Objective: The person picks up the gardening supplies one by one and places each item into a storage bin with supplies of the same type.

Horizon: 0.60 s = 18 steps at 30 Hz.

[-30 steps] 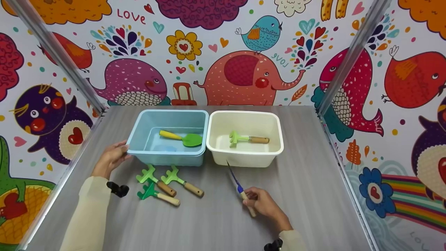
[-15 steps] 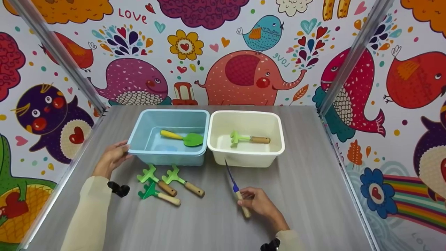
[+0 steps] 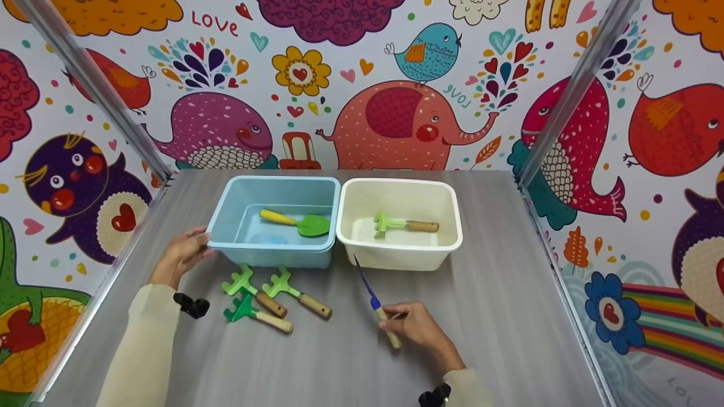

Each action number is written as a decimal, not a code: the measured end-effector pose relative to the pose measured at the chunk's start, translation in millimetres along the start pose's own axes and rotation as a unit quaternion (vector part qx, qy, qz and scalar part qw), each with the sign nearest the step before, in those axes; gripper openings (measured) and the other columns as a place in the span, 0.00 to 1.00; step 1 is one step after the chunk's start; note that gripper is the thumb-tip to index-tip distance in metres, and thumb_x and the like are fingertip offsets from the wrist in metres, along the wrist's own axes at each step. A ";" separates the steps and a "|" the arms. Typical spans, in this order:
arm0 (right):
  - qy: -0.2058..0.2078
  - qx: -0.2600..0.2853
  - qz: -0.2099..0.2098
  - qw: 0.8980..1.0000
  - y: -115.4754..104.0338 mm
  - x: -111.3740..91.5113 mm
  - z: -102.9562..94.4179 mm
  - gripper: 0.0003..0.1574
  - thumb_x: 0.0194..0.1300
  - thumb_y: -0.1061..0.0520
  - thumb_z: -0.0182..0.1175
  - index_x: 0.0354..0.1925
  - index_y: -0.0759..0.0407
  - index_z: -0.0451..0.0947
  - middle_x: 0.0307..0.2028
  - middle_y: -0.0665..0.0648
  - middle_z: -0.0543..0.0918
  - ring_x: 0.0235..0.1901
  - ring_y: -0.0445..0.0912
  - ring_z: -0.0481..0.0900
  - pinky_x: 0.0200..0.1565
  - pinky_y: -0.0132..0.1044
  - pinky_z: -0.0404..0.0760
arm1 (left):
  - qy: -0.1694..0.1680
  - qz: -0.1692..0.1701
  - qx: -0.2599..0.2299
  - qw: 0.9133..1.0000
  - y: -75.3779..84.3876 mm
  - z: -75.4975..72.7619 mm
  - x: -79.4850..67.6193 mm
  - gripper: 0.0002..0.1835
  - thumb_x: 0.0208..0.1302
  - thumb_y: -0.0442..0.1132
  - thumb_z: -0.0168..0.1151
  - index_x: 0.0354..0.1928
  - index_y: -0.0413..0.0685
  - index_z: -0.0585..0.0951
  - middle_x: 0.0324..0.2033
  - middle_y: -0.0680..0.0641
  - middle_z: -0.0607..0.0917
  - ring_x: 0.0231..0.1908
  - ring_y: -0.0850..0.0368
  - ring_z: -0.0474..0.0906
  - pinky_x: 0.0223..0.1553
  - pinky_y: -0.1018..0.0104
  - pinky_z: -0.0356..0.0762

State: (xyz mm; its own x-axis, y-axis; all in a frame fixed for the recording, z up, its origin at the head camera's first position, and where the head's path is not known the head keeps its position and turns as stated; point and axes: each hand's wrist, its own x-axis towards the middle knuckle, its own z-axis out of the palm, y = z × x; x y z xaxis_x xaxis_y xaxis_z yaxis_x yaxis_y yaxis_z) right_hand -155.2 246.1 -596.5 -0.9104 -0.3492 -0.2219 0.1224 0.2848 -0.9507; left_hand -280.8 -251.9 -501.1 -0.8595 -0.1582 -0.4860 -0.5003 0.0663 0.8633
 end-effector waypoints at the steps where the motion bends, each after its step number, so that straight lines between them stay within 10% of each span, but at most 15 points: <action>1: 0.000 0.003 0.001 1.000 -0.7 0.6 0.4 0.29 0.60 0.60 0.71 0.56 0.74 0.79 0.41 0.69 0.87 0.36 0.40 0.84 0.38 0.28 0.83 | 0.000 0.000 0.002 1.000 0.0 -0.2 -0.2 0.28 0.80 0.34 0.38 0.78 0.42 0.53 0.75 0.38 0.62 0.65 0.51 0.70 0.61 0.66 0.77; 18: 0.030 -0.016 0.013 0.999 -26.5 9.7 6.4 0.30 0.60 0.56 0.71 0.58 0.70 0.79 0.41 0.64 0.89 0.36 0.41 0.84 0.35 0.30 0.83 | -0.006 0.003 -0.015 1.000 0.3 -0.2 -2.4 0.28 0.80 0.33 0.39 0.78 0.41 0.55 0.74 0.36 0.63 0.65 0.51 0.69 0.53 0.72 0.80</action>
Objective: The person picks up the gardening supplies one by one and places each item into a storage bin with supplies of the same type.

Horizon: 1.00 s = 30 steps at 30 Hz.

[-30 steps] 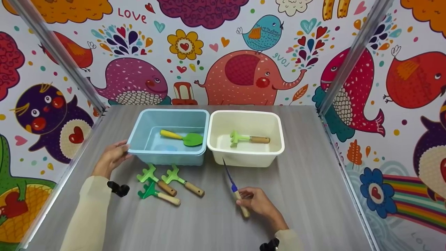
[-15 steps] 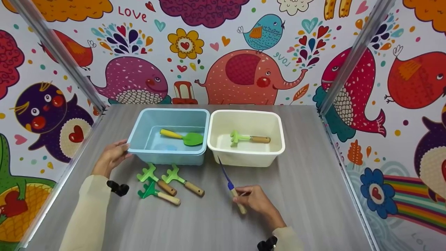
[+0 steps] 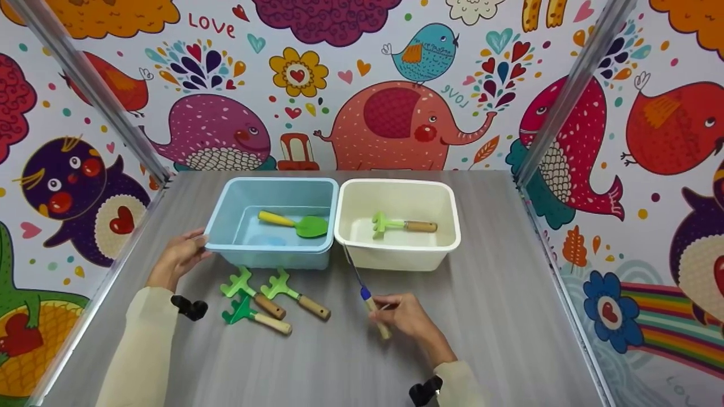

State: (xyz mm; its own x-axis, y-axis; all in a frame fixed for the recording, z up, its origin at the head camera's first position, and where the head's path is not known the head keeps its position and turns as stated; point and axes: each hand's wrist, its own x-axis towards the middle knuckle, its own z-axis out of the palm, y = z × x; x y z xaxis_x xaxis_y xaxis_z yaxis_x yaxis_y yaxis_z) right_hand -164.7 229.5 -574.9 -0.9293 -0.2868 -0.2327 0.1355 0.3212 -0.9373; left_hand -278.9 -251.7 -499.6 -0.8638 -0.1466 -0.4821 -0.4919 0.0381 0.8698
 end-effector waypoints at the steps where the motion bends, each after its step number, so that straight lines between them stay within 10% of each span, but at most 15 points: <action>1: 0.000 -0.001 -0.001 1.000 -1.0 0.5 0.7 0.30 0.60 0.56 0.71 0.57 0.69 0.79 0.41 0.64 0.89 0.36 0.41 0.84 0.35 0.31 0.83 | 0.000 -0.001 0.000 1.000 0.1 -0.5 0.2 0.28 0.80 0.33 0.39 0.78 0.41 0.54 0.74 0.36 0.63 0.66 0.50 0.69 0.55 0.71 0.80; 30: -0.022 -0.006 -0.082 0.996 -38.8 20.0 1.6 0.28 0.59 0.58 0.72 0.56 0.68 0.81 0.41 0.69 0.87 0.35 0.41 0.84 0.35 0.33 0.84 | -0.005 -0.002 0.024 1.000 -1.0 -1.8 1.6 0.28 0.80 0.35 0.39 0.78 0.43 0.54 0.75 0.38 0.62 0.68 0.50 0.67 0.61 0.67 0.77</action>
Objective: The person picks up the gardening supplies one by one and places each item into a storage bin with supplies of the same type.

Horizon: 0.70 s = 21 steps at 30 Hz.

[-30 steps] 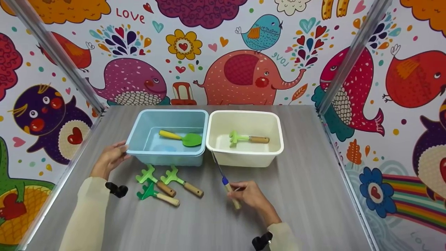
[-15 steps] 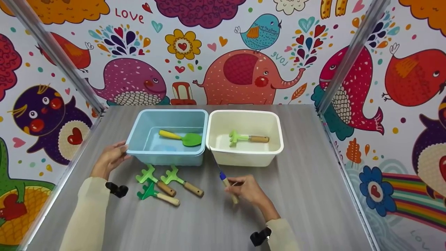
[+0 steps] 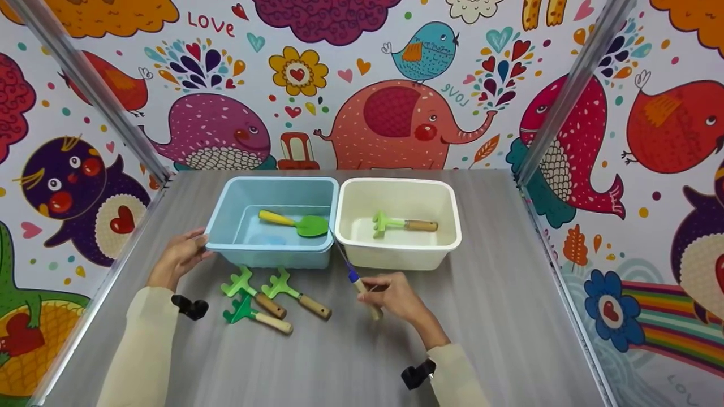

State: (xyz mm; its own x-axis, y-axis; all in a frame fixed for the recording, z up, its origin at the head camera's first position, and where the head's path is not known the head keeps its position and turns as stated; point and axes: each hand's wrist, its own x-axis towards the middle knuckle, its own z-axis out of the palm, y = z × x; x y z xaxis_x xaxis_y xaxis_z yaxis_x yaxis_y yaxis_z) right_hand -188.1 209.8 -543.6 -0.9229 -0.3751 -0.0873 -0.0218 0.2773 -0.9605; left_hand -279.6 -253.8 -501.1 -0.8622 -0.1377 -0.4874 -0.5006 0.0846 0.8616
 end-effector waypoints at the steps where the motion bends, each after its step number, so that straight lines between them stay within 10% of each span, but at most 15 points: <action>1: 0.001 -0.002 -0.001 1.000 -1.7 1.0 0.3 0.28 0.59 0.58 0.72 0.56 0.68 0.81 0.41 0.69 0.87 0.35 0.42 0.84 0.36 0.33 0.84 | -0.001 0.000 0.001 1.000 0.0 0.0 -0.1 0.28 0.80 0.35 0.39 0.78 0.43 0.54 0.75 0.37 0.62 0.68 0.49 0.67 0.60 0.68 0.77; 21: 0.017 -0.047 -0.008 0.999 -40.5 22.5 1.1 0.26 0.60 0.60 0.71 0.56 0.68 0.81 0.43 0.70 0.87 0.35 0.42 0.81 0.35 0.28 0.82 | 0.007 -0.008 0.004 1.000 1.5 1.1 -0.3 0.27 0.81 0.36 0.38 0.78 0.43 0.54 0.74 0.37 0.64 0.66 0.51 0.68 0.67 0.62 0.72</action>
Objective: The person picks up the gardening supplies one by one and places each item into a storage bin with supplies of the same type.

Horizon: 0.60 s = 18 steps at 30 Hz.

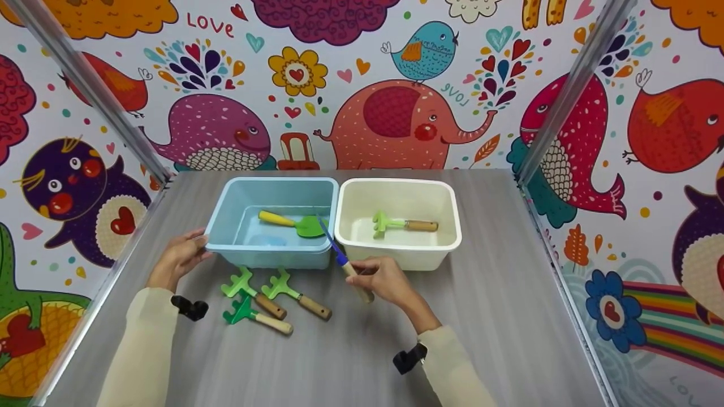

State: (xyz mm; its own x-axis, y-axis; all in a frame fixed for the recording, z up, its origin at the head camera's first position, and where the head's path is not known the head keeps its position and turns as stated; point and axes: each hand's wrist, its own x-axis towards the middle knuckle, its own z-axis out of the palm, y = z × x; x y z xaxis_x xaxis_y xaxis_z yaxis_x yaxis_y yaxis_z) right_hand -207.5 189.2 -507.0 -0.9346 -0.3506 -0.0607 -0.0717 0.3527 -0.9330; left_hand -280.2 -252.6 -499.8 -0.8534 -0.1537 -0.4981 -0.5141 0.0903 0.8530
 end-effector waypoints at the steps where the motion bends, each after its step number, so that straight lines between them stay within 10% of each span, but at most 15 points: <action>1: 0.000 -0.002 0.001 1.000 -2.2 1.1 -0.3 0.26 0.60 0.60 0.71 0.56 0.68 0.81 0.42 0.69 0.87 0.36 0.42 0.81 0.35 0.28 0.82 | 0.000 0.001 0.002 1.000 -0.2 -0.1 -0.1 0.27 0.81 0.36 0.38 0.78 0.43 0.54 0.74 0.37 0.64 0.66 0.51 0.68 0.66 0.63 0.74; 18: 0.005 -0.015 0.012 1.000 -33.2 24.0 3.7 0.25 0.60 0.58 0.72 0.56 0.62 0.83 0.41 0.64 0.88 0.35 0.43 0.80 0.34 0.29 0.80 | 0.000 0.000 -0.002 1.000 -0.4 0.5 -0.9 0.27 0.81 0.36 0.37 0.78 0.42 0.54 0.74 0.37 0.63 0.69 0.48 0.66 0.70 0.58 0.70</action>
State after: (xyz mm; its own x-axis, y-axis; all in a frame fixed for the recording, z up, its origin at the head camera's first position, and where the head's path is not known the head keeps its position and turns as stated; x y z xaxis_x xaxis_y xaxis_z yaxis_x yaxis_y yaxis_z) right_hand -226.2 165.9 -478.8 -0.9394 -0.3337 -0.0785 -0.0604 0.3865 -0.9203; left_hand -279.3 -252.0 -499.8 -0.8531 -0.1533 -0.4987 -0.5143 0.0862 0.8533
